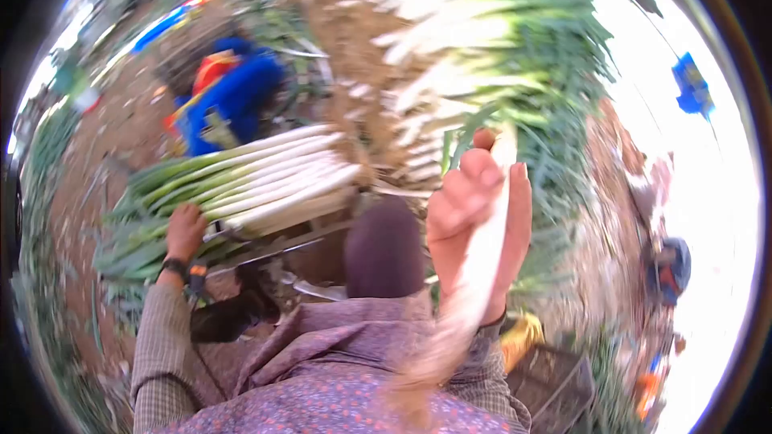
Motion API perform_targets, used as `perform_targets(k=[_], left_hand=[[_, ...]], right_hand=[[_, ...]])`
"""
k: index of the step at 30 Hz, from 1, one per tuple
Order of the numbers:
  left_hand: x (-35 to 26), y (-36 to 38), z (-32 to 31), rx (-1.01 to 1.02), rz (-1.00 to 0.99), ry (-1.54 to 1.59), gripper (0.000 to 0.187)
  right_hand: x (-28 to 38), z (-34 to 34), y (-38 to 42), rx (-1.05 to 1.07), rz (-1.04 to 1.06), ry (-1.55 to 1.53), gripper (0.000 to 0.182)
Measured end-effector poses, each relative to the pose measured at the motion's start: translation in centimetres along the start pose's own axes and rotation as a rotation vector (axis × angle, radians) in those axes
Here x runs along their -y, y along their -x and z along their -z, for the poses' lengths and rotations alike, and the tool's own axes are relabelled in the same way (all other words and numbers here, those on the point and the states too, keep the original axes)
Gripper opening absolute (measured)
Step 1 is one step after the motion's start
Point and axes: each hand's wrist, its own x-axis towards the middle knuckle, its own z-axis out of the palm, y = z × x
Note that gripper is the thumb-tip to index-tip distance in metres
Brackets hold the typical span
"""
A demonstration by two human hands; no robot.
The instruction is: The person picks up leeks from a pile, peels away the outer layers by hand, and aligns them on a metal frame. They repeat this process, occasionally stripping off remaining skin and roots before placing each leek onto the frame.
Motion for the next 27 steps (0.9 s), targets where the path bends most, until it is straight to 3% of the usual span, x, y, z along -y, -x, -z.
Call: perform_targets(k=[1,3,4,6,7,8,10,12,13,15,17,21,22,25,27], left_hand=[[-0.1,0.0,0.4,0.01,-0.004,0.011,0.012],[-1.4,-0.4,1.2,-0.017,0.354,0.244,0.014],[-1.7,-0.4,1.4,-0.026,0.367,0.243,0.015],[-2.1,-0.3,1.6,-0.055,0.389,0.256,0.016],[-2.1,-0.2,1.6,-0.067,0.396,0.264,0.016],[-2.0,-0.1,1.6,-0.078,0.398,0.271,0.016],[-2.2,-0.1,1.9,-0.105,0.416,0.284,0.017],[-2.3,-0.1,2.0,-0.108,0.437,0.298,0.017],[-2.3,0.0,2.1,-0.093,0.447,0.304,0.017],[-1.8,-0.5,2.2,-0.088,0.452,0.309,0.017],[-1.9,-0.4,2.2,-0.095,0.466,0.319,0.016],[-0.9,-0.6,1.5,-0.035,0.523,0.447,0.023],[-0.1,-0.9,1.6,0.035,0.641,0.727,0.029],[-0.7,-1.4,4.8,-0.262,0.782,1.439,0.034],[-2.9,-1.5,9.2,-0.535,0.769,1.858,0.044]], right_hand=[[-2.3,-0.3,-0.8,0.082,-0.108,0.159,0.043],[-7.1,-1.4,-3.2,0.061,-0.353,0.572,0.043],[-9.9,-0.8,-4.8,0.031,-0.376,0.714,0.044],[-14.5,1.9,-9.1,0.18,-0.472,1.078,0.043],[-16.8,4.6,-11.1,0.378,-0.438,1.288,0.04],[-19.3,6.9,-12.8,0.443,-0.463,1.526,0.035],[-25.0,16.9,-15.6,0.972,0.128,1.757,0.033],[-27.4,23.5,-14.5,1.061,-0.492,2.175,0.033],[-27.2,24.6,-13.0,1.036,-0.73,2.115,0.035],[-27.2,26.3,-11.2,1.036,-0.562,2.117,0.035],[-26.2,25.6,-11.2,0.859,-0.652,1.969,0.034],[-23.5,20.3,-10.8,0.754,-0.524,1.821,0.031],[-23.1,18.8,-10.5,0.755,-0.476,1.797,0.03],[-22.1,13.7,-9.1,0.724,-0.331,1.763,0.027],[-22.1,10.2,-7.6,0.73,-0.22,1.708,0.026]])
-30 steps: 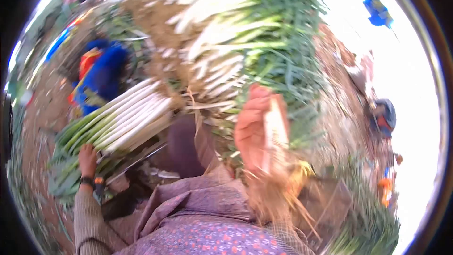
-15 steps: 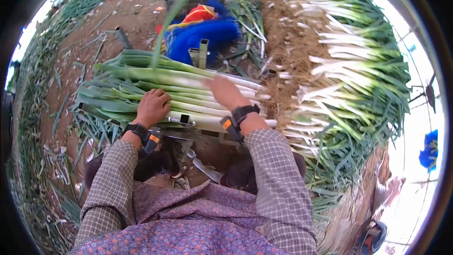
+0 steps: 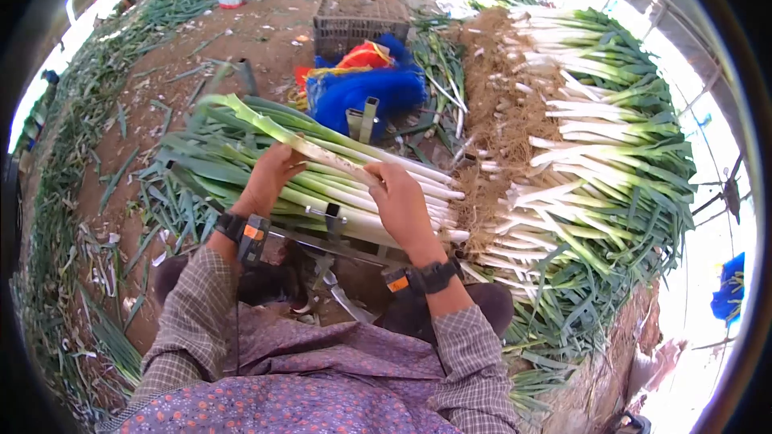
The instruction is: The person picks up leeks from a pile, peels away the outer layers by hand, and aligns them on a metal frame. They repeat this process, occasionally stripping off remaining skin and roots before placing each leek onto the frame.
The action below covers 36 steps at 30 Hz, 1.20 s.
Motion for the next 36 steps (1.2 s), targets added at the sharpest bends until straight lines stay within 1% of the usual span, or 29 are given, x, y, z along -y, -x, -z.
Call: perform_targets(k=[2,3,5,7,8,9,10,12,14,16,18,19,20,22,23,25,27,28,31,33,36], left_hand=[[-3.7,2.3,-1.6,-0.023,-0.044,0.398,0.045],[-5.4,3.3,-1.9,-0.024,-0.091,0.476,0.045],[-8.6,5.2,-2.3,-0.018,-0.193,0.634,0.046],[-11.7,7.2,-2.9,0.024,-0.284,0.692,0.044],[-12.9,8.2,-3.1,0.051,-0.323,0.719,0.043],[-13.8,9.2,-3.3,0.076,-0.352,0.689,0.043],[-14.4,10.2,-3.5,0.067,-0.372,0.591,0.043],[-15.5,12.0,-3.8,0.043,-0.412,0.398,0.044],[-16.1,13.3,-3.9,0.016,-0.415,0.36,0.047],[-16.7,14.6,-4.1,-0.037,-0.41,0.297,0.047],[-17.4,15.7,-4.1,-0.04,-0.473,0.258,0.048],[-17.7,16.3,-4.1,-0.04,-0.503,0.249,0.048],[-18.2,17.0,-4.3,-0.039,-0.528,0.242,0.048],[-20.2,18.5,-4.1,-0.035,-0.62,0.365,0.043],[-21.0,19.0,-3.8,-0.032,-0.661,0.429,0.041],[-21.3,18.9,-2.4,-0.021,-0.691,0.451,0.033],[-21.3,18.9,-1.9,-0.046,-0.683,0.466,0.026],[-21.2,19.0,-1.9,-0.019,-0.647,0.473,0.027],[-21.0,19.5,-2.5,0.076,-0.542,0.485,0.03],[-20.8,19.6,-3.3,0.145,-0.489,0.489,0.031],[-20.3,18.9,-4.4,0.228,-0.501,0.457,0.033]], right_hand=[[3.1,-0.1,0.8,-0.011,0.039,0.039,0.026],[4.5,-0.2,1.3,-0.019,0.062,0.058,0.027],[7.3,-0.5,2.4,0.008,0.054,-0.021,0.03],[9.1,-0.8,3.3,0.054,0.058,-0.117,0.034],[10.2,-0.7,3.6,0.113,-0.026,-0.218,0.035],[11.3,-0.4,4.0,0.173,-0.113,-0.316,0.036],[12.3,-0.4,4.3,0.235,-0.201,-0.411,0.037],[13.6,-1.1,4.9,0.088,-0.034,-0.357,0.038],[15.3,-1.3,5.4,-0.045,0.118,-0.312,0.036],[15.3,-1.8,5.6,-0.06,0.121,-0.345,0.038],[15.5,-2.1,5.9,-0.065,0.137,-0.393,0.039],[15.6,-2.0,6.2,-0.032,0.135,-0.38,0.036],[15.7,-1.8,6.4,0.049,0.071,-0.47,0.035],[15.8,-1.6,6.9,0.214,-0.066,-0.644,0.033],[15.8,-1.8,7.2,0.257,-0.097,-0.682,0.031],[15.8,-2.2,7.7,0.346,-0.157,-0.758,0.027],[17.1,-2.3,7.4,0.302,0.02,-0.484,0.025],[17.8,-2.4,7.1,0.273,0.103,-0.347,0.024],[20.5,-2.7,5.2,0.16,0.305,-0.449,0.023],[24.4,-2.1,4.2,0.102,0.367,-0.438,0.025],[27.7,-2.3,2.4,0.023,0.38,-0.496,0.021]])
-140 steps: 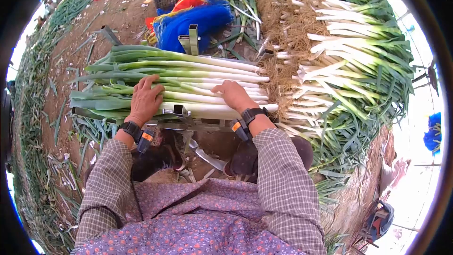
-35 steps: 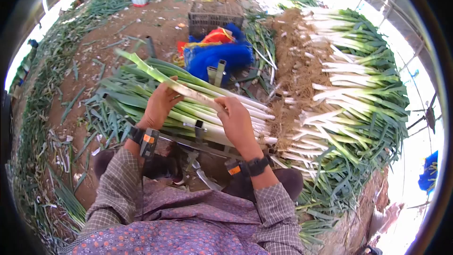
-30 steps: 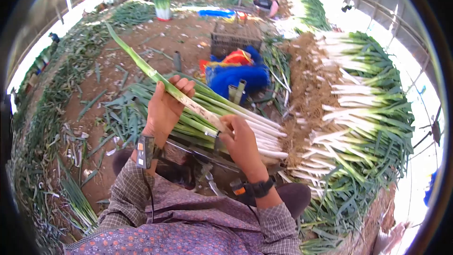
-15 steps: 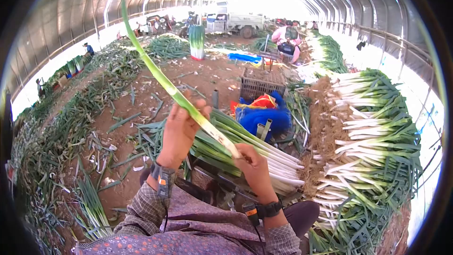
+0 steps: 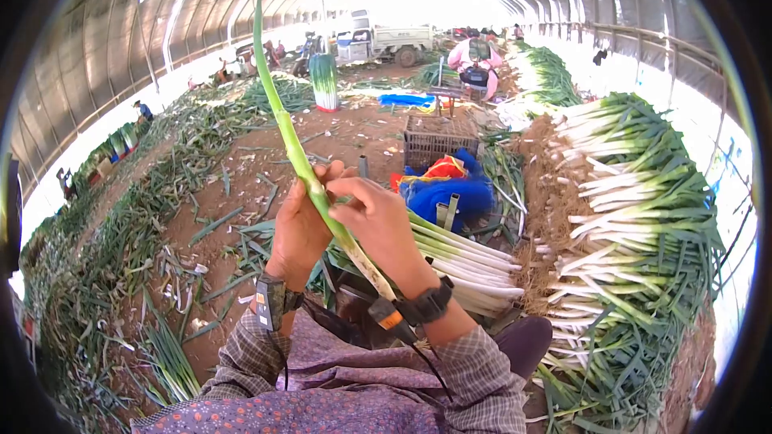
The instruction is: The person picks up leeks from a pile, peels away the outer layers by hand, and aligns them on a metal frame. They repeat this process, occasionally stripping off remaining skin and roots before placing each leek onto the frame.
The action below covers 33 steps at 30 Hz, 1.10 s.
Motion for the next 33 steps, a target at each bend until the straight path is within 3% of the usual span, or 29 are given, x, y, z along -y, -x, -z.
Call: perform_targets(k=[12,15,18,25,27,29,33], left_hand=[[2.0,0.4,0.0,-0.026,0.066,-0.101,0.041],[1.7,0.4,-0.5,-0.011,0.107,-0.109,0.041],[1.4,0.1,-1.6,-0.066,0.103,-0.135,0.036],[0.7,-1.3,-1.4,-0.121,0.009,-0.04,0.019],[0.1,-2.0,0.5,-0.146,-0.016,-0.027,0.018],[-0.1,-2.0,2.0,-0.163,-0.018,-0.027,0.018],[0.9,-1.4,0.3,-0.099,0.051,-0.089,0.02]], right_hand=[[-1.6,1.1,-0.2,0.067,-0.219,-0.266,0.011],[-1.3,1.2,0.3,0.034,-0.195,-0.248,0.01],[-1.9,0.9,0.8,-0.094,0.078,-0.003,0.01],[-0.7,3.7,3.1,-0.208,-0.014,-0.344,0.013],[-1.0,6.5,3.5,-0.354,0.102,-0.476,0.017],[0.3,10.6,4.0,-0.475,0.034,-0.508,0.011],[0.7,10.9,4.0,-0.364,-0.205,-0.225,0.009]])
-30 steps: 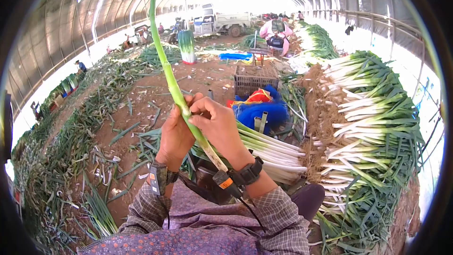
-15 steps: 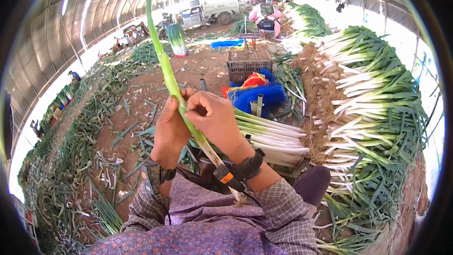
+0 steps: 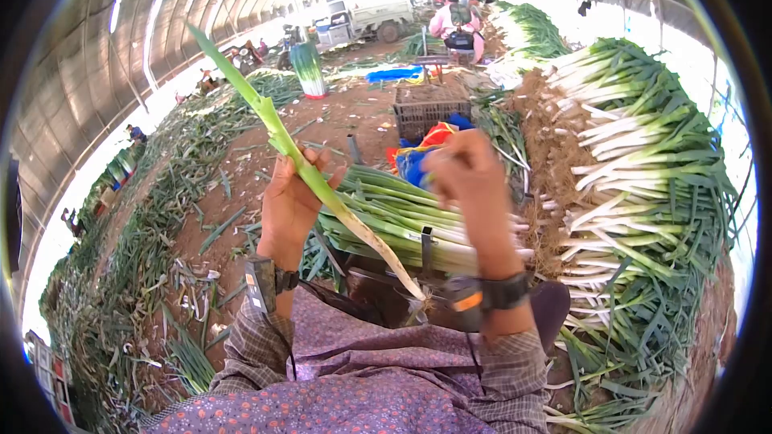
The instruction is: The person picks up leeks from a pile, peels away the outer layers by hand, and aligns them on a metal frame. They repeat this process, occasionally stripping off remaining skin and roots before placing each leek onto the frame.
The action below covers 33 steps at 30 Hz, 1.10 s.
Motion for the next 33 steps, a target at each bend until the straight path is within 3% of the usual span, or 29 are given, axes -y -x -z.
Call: perform_targets(k=[1,2,7,11,13,17,20,26,29,30,33], left_hand=[[0.6,0.3,-1.4,0.037,0.018,-0.023,0.021],[1.3,0.6,-2.4,0.049,0.028,-0.029,0.023],[2.6,1.3,-4.5,0.174,0.062,-0.065,0.029],[2.5,1.4,-4.7,0.218,0.124,-0.089,0.036],[2.4,1.5,-5.3,0.197,0.17,-0.073,0.039],[3.0,1.4,-4.6,0.224,0.16,-0.088,0.038],[2.8,1.3,-4.7,0.185,0.182,-0.121,0.036],[3.3,-0.5,-2.9,0.061,0.112,-0.121,0.02],[3.9,-1.1,-1.2,0.022,0.079,-0.109,0.016],[3.9,-0.9,-1.2,0.029,0.073,-0.103,0.015],[3.6,-0.1,-2.2,0.073,0.087,-0.09,0.016]], right_hand=[[-2.9,-0.6,-0.3,0.104,0.008,-0.047,0.012],[-3.8,-1.9,0.0,0.171,0.053,0.111,0.021],[-4.7,-6.3,1.5,0.178,0.167,0.125,0.025],[-5.3,-5.7,1.5,0.24,0.131,0.059,0.019],[-5.4,-5.1,1.7,0.273,0.017,0.002,0.019],[-4.7,-4.8,2.2,0.287,-0.162,-0.077,0.021],[-4.7,-4.8,2.6,0.254,-0.163,-0.042,0.02],[-6.5,-5.0,2.2,0.084,0.372,0.12,0.017],[-3.9,-4.1,2.3,0.149,0.114,-0.13,0.017],[-3.3,-3.3,2.1,0.173,-0.046,-0.151,0.014],[-4.3,-1.8,1.2,0.228,-0.229,-0.122,0.013]])
